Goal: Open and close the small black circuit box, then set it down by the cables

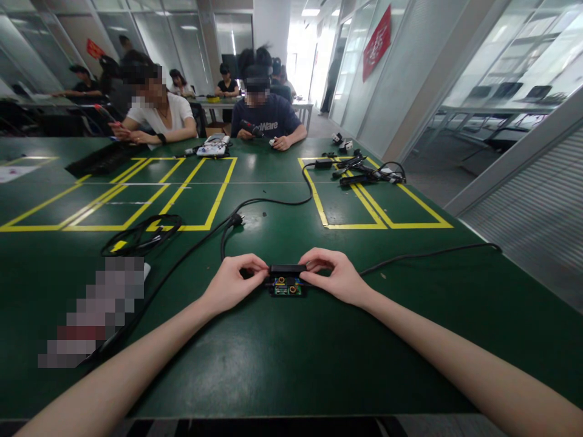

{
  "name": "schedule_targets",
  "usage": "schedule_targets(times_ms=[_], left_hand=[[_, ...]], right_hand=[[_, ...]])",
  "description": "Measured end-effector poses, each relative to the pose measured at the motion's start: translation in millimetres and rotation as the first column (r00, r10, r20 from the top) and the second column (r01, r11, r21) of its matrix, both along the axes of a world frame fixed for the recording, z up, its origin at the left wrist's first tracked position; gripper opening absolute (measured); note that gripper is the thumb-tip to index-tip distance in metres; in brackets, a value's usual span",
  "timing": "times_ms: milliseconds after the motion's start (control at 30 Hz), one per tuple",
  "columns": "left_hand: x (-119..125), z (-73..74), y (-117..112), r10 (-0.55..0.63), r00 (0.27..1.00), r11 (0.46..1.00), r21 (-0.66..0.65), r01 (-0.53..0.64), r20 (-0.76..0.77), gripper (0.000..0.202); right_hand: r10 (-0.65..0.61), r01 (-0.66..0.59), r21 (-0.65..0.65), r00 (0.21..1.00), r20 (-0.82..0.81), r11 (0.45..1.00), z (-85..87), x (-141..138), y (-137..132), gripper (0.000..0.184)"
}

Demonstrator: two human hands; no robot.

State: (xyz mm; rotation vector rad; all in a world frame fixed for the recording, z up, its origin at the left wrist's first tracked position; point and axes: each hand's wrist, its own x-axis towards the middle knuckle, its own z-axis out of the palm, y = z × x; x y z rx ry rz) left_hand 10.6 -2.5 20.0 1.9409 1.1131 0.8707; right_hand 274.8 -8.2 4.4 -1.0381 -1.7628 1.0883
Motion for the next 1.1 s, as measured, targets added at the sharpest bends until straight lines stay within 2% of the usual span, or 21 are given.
schedule_targets(times_ms=[167, 433, 567, 700, 833, 933, 1033, 1100], left_hand=[[0.0, 0.5, -0.7, 0.006, 1.000, 1.000, -0.014, -0.005, 0.030, 0.016], [0.4, 2.6, -1.6, -0.005, 1.000, 1.000, 0.007, 0.005, -0.014, 0.018], [-0.8, 1.0, -4.6, -0.035, 0.996, 0.992, 0.117, 0.044, -0.083, 0.019], [-0.2, -3.4, -7.5, -0.152, 0.964, 0.936, 0.283, 0.212, -0.218, 0.038], [1.5, -8.0, -6.0, -0.181, 0.939, 0.903, 0.328, 0.277, -0.293, 0.037], [1.9, -9.8, -4.1, -0.176, 0.934, 0.894, 0.346, 0.284, -0.310, 0.033], [2.1, -9.6, -3.2, -0.155, 0.935, 0.892, 0.363, 0.271, -0.318, 0.032], [2.7, -8.8, -3.4, -0.142, 0.935, 0.895, 0.361, 0.262, -0.326, 0.032]], right_hand=[[0.039, -0.039, 0.043, 0.999, 0.011, 0.998, 6.0, 2.6, -2.0, 0.024], [0.075, -0.078, 0.105, 0.997, 0.034, 0.991, 6.7, 4.9, -0.9, 0.033], [0.067, -0.091, 0.211, 0.991, 0.118, 0.973, 10.0, 4.7, -1.7, 0.028], [0.060, -0.100, 0.257, 0.986, 0.158, 0.961, 11.8, 4.2, -2.2, 0.023], [0.077, -0.122, 0.271, 0.982, 0.171, 0.955, 12.3, 5.5, -1.7, 0.018], [0.148, -0.210, 0.310, 0.966, 0.210, 0.927, 10.8, 7.2, -1.6, 0.014], [0.215, -0.332, 0.368, 0.921, 0.325, 0.868, 7.4, 7.2, -1.4, 0.031], [0.204, -0.374, 0.395, 0.890, 0.408, 0.839, 4.9, 5.6, -1.0, 0.044]])
